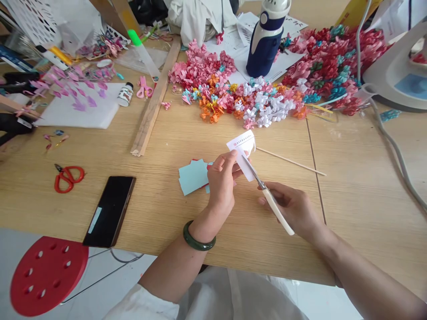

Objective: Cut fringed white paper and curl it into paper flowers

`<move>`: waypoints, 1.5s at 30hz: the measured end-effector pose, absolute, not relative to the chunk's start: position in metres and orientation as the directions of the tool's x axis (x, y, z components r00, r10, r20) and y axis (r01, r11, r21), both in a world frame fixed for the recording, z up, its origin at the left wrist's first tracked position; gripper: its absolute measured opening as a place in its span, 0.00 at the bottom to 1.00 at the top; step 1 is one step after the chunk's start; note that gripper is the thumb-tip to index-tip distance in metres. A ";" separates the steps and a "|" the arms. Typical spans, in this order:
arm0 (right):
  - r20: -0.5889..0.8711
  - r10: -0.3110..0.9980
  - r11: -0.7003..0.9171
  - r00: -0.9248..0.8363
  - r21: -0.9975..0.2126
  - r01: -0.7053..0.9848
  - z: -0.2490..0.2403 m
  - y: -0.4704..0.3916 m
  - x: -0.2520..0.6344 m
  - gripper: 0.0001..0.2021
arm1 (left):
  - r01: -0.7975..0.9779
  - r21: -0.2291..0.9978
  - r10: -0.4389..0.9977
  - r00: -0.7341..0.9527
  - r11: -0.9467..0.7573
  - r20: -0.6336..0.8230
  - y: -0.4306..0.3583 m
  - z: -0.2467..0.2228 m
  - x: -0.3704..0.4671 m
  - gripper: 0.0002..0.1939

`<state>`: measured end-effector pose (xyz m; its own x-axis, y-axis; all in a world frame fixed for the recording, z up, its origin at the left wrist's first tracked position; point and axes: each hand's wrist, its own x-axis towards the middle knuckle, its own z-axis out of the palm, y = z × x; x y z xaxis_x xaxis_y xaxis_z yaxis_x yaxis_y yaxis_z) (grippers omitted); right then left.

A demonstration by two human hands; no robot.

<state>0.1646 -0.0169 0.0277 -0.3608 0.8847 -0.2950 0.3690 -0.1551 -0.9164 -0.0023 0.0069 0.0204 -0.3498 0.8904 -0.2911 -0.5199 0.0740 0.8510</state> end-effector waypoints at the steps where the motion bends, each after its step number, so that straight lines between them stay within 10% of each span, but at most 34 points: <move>1: -0.291 0.885 -0.151 -0.364 -0.918 0.366 0.027 -0.017 0.165 0.18 | -0.511 0.857 0.885 -0.365 0.068 -0.288 0.008 0.020 -0.004 0.15; 45: -0.278 0.900 -0.134 -0.335 -0.909 0.394 0.027 -0.018 0.164 0.17 | -0.503 0.859 0.878 -0.364 0.096 -0.312 0.009 0.016 -0.005 0.14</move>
